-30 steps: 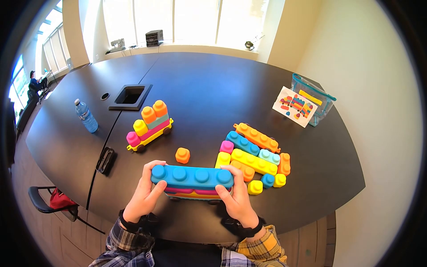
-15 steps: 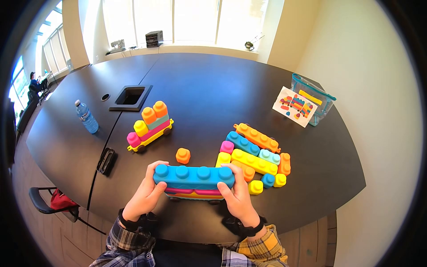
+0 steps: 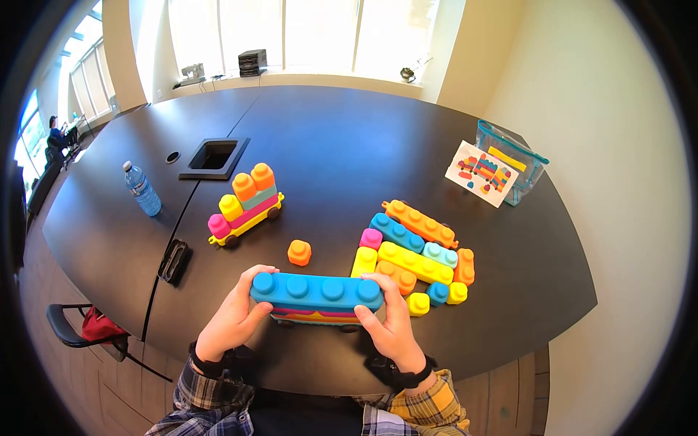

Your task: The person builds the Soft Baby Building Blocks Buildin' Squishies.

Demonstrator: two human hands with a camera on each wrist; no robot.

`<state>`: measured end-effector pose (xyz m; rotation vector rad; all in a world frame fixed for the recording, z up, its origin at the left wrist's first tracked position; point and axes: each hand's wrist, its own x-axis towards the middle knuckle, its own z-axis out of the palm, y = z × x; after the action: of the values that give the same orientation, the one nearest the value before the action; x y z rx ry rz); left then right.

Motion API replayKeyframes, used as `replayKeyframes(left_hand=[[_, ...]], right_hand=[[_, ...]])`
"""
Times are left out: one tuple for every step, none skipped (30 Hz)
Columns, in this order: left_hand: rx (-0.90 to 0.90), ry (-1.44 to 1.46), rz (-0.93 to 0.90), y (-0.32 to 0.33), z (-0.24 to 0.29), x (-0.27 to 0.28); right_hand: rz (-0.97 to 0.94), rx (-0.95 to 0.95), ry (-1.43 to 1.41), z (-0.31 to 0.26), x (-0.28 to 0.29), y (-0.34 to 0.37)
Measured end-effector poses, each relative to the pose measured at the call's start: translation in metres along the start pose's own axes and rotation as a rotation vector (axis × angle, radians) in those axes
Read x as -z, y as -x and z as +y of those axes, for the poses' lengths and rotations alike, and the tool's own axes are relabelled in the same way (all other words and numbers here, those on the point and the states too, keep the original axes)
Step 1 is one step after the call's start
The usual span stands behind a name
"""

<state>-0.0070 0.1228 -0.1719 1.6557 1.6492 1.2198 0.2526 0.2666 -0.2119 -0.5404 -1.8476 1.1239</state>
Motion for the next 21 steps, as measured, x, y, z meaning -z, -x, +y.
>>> replayKeyframes(left_hand=[[0.001,0.000,-0.001,0.000,0.000,0.000],[-0.042,-0.052,0.024,-0.001,-0.001,0.000],[-0.085,-0.104,0.050,-0.001,-0.001,0.000],[-0.085,-0.104,0.049,-0.001,0.000,0.001],[-0.086,-0.122,0.057,-0.001,0.001,0.001],[-0.086,-0.139,0.064,-0.001,0.002,0.001],[-0.084,-0.138,0.063,-0.001,0.001,0.000],[-0.075,-0.147,0.070,0.000,0.000,-0.001],[-0.065,-0.157,0.077,0.000,0.000,-0.002],[-0.063,-0.156,0.075,0.001,0.000,-0.003],[-0.067,-0.172,0.091,0.001,0.000,-0.004],[-0.070,-0.188,0.107,0.001,0.000,-0.005],[-0.068,-0.187,0.105,0.002,-0.001,-0.006],[-0.051,-0.190,0.116,0.003,-0.002,-0.008],[-0.034,-0.195,0.128,0.003,-0.003,-0.008],[-0.033,-0.195,0.127,0.004,-0.003,-0.008],[-0.029,-0.169,0.109,0.003,-0.003,-0.008],[-0.026,-0.145,0.091,0.003,-0.003,-0.007],[-0.029,-0.147,0.093,0.001,-0.004,-0.004],[-0.109,-0.126,0.047,-0.002,-0.005,0.002],[-0.193,-0.106,0.003,-0.007,-0.007,0.008]], right_hand=[[-0.009,0.007,-0.002,0.000,0.000,0.000],[-0.009,0.006,-0.001,0.001,0.001,0.001],[-0.011,0.014,0.001,0.002,0.001,0.001],[-0.014,0.021,0.004,0.003,0.001,0.002],[-0.013,0.021,0.004,0.003,0.002,0.001],[-0.026,0.014,0.024,0.002,0.004,0.001],[-0.039,0.006,0.044,0.001,0.004,0.001],[-0.039,0.003,0.044,0.002,0.005,0.001],[-0.041,0.005,0.040,0.003,0.005,0.001],[-0.042,0.008,0.035,0.005,0.005,0.000],[-0.042,0.007,0.035,0.007,0.004,0.000],[-0.044,-0.008,-0.006,0.009,0.004,0.000],[-0.045,-0.024,-0.047,0.011,0.003,0.001],[-0.044,-0.028,-0.048,0.011,0.003,0.001],[-0.045,-0.022,-0.052,0.012,0.003,0.001],[-0.046,-0.013,-0.057,0.012,0.003,0.000],[-0.046,-0.013,-0.057,0.011,0.003,0.001],[-0.048,-0.025,-0.072,0.010,0.003,0.001],[-0.049,-0.034,-0.086,0.009,0.004,0.001],[-0.046,-0.028,-0.086,0.009,0.005,0.002],[-0.041,-0.037,-0.077,0.010,0.006,0.003]])
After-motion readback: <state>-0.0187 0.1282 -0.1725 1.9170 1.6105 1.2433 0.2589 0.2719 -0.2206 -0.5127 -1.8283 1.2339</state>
